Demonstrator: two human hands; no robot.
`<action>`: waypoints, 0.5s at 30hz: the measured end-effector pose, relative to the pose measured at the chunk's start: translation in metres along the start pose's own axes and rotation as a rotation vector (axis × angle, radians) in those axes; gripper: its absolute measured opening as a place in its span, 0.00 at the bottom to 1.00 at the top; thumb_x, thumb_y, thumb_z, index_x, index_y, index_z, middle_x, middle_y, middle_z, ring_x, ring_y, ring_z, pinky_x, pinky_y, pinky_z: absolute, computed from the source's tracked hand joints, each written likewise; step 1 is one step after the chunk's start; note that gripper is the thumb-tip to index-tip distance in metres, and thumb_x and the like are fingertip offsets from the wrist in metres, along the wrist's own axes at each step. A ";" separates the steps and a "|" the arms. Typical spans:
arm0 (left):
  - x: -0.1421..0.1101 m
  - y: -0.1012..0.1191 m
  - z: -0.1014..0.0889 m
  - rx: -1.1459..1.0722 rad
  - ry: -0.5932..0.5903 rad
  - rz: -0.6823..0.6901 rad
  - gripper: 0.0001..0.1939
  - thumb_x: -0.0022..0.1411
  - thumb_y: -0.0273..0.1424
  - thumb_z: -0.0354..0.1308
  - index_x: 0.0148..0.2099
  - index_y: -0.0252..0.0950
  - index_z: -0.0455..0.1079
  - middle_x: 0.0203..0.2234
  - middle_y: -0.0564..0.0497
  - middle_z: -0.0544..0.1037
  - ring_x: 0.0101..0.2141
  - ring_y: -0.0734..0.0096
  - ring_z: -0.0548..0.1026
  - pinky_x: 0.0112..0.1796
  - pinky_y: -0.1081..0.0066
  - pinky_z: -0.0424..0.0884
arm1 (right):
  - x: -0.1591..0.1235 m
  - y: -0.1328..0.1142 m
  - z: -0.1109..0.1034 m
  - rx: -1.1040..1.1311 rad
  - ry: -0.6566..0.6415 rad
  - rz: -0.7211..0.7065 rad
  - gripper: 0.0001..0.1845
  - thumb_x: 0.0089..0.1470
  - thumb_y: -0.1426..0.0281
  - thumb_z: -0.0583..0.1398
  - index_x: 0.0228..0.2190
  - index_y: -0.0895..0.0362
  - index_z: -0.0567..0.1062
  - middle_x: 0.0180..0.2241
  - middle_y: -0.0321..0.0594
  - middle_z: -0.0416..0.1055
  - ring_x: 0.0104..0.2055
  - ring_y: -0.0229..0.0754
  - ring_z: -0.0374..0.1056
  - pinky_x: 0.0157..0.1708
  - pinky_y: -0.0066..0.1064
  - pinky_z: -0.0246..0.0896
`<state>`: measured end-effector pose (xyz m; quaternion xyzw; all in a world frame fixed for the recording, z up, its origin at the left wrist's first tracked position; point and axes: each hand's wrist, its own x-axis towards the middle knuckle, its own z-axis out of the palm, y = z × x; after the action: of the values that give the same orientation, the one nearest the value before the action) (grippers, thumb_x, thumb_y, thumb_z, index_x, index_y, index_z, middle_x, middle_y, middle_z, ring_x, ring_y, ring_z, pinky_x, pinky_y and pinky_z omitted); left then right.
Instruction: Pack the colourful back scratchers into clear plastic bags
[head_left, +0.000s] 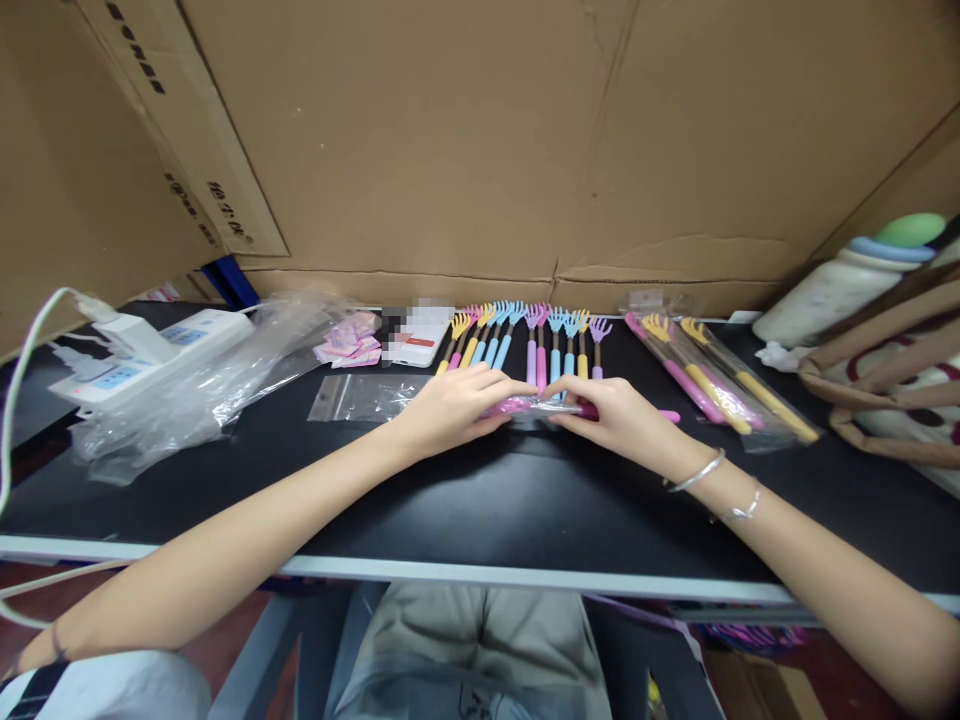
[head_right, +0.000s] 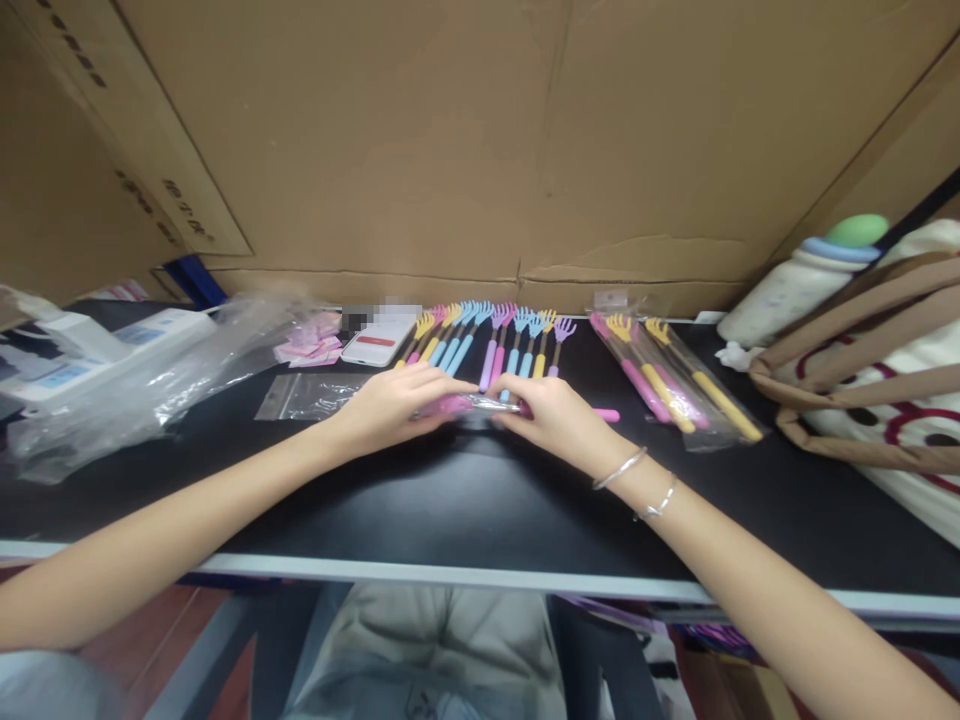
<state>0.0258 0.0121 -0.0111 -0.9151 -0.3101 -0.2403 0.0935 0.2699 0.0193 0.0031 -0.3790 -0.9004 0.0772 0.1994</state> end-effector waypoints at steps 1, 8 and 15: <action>0.000 0.000 0.000 -0.001 0.004 0.003 0.16 0.67 0.33 0.50 0.56 0.42 0.64 0.39 0.52 0.76 0.41 0.71 0.72 0.41 0.72 0.66 | 0.000 0.001 -0.001 -0.012 -0.003 -0.002 0.08 0.54 0.67 0.59 0.37 0.55 0.71 0.22 0.31 0.65 0.23 0.34 0.61 0.27 0.24 0.53; 0.000 -0.005 -0.003 -0.008 0.026 0.012 0.15 0.66 0.31 0.49 0.55 0.38 0.65 0.40 0.50 0.76 0.40 0.71 0.73 0.40 0.73 0.67 | 0.001 0.005 -0.008 -0.053 -0.036 0.009 0.04 0.54 0.68 0.56 0.33 0.54 0.67 0.23 0.34 0.67 0.25 0.37 0.63 0.27 0.25 0.53; -0.001 -0.002 -0.002 0.047 -0.027 0.006 0.18 0.65 0.35 0.53 0.56 0.40 0.64 0.41 0.50 0.76 0.42 0.69 0.73 0.41 0.71 0.65 | -0.002 0.002 -0.008 -0.170 -0.050 0.079 0.07 0.56 0.64 0.57 0.37 0.52 0.70 0.26 0.34 0.71 0.25 0.37 0.65 0.27 0.26 0.51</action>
<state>0.0233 0.0128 -0.0093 -0.9168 -0.3142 -0.2200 0.1115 0.2761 0.0193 0.0088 -0.4276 -0.8928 0.0176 0.1409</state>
